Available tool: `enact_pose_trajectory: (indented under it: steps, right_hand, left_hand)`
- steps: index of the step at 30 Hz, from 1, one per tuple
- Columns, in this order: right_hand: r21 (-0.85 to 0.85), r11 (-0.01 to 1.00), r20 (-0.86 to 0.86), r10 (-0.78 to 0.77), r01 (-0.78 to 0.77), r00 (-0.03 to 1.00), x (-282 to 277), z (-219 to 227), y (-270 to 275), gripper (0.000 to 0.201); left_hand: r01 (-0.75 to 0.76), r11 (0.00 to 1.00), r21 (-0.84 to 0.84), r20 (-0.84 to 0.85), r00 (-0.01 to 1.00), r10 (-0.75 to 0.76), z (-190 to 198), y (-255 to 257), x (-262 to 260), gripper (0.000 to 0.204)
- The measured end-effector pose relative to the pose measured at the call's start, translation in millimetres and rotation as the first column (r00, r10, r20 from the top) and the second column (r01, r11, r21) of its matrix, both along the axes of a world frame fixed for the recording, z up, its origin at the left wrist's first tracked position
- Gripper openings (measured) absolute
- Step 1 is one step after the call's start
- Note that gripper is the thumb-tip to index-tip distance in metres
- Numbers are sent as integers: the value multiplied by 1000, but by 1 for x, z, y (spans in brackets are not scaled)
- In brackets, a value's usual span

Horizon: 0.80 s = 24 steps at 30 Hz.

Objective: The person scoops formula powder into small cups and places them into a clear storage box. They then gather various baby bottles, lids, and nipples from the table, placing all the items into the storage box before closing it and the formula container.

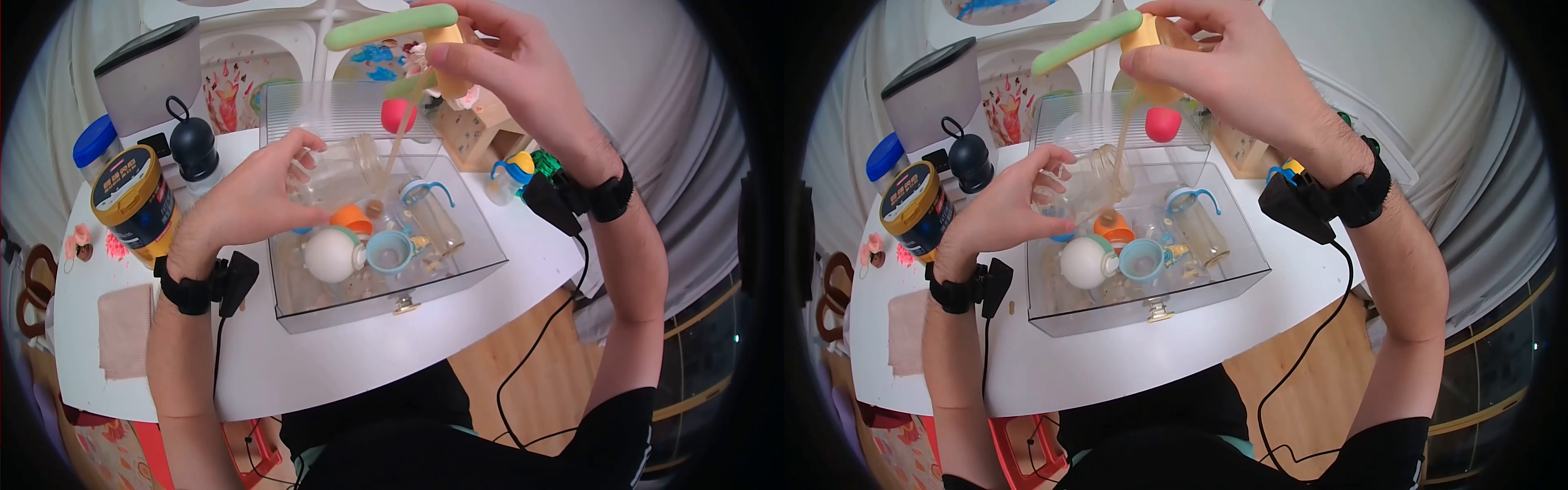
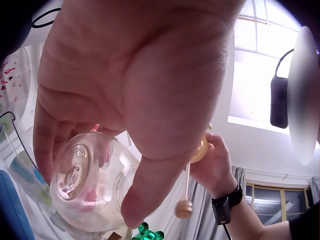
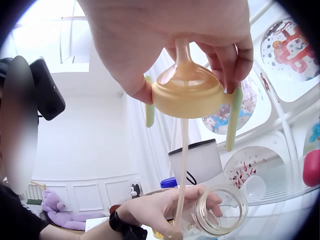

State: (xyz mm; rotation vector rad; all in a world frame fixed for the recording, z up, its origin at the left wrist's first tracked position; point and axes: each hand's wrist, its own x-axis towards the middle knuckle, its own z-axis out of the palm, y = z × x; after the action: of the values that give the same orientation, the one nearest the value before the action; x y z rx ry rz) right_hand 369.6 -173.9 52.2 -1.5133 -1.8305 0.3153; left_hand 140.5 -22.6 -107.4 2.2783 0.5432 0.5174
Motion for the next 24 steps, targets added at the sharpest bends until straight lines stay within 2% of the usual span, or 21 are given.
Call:
enact_pose_trajectory:
  steps: [5, 7, 8, 10, 11, 13, 16, 19, 22, 24]
  right_hand:
    - [296, 947, 210, -187, 120, 960, -29, -13, -4, 70]
    - [313, 942, 165, -178, 120, 970, -35, -7, -7, 69]
    - [268, 957, 69, -129, 106, 989, -33, 0, -8, 68]
    - [286, 951, 51, -134, 115, 990, -35, -1, -7, 67]
    - [349, 927, 129, -190, 134, 973, -41, -9, -6, 66]
    - [389, 914, 154, -190, 117, 970, -35, -14, -1, 64]
    - [348, 935, 21, -77, 65, 997, -12, -7, 11, 62]
    - [313, 944, -48, -91, 102, 995, -19, -5, 7, 61]
    - [287, 954, -12, -85, 85, 996, -31, 0, -4, 61]
    - [327, 943, 41, -77, 59, 996, -15, -9, 9, 61]
  left_hand:
    - [-22, 1000, 0, -58, 998, 22, 1, 1, -1, 79]
    - [-45, 999, -5, -78, 996, 44, 1, 3, -1, 79]
    - [-56, 998, -8, -81, 995, 55, 1, 4, -2, 79]
    - [-66, 998, -24, -73, 995, 64, -1, 5, -2, 79]
    - [-65, 997, -35, -61, 996, 63, -2, 5, -2, 78]
    - [-53, 997, -55, -47, 998, 50, -1, 4, -2, 78]
    - [-39, 997, -59, -62, 997, 35, 2, 2, -3, 77]
    - [-50, 998, -47, -95, 994, 46, 1, 3, -2, 78]
    - [-53, 996, -75, -57, 997, 49, 0, 5, -2, 79]
    - [-62, 993, -98, -2, 998, 62, -2, 6, -1, 79]
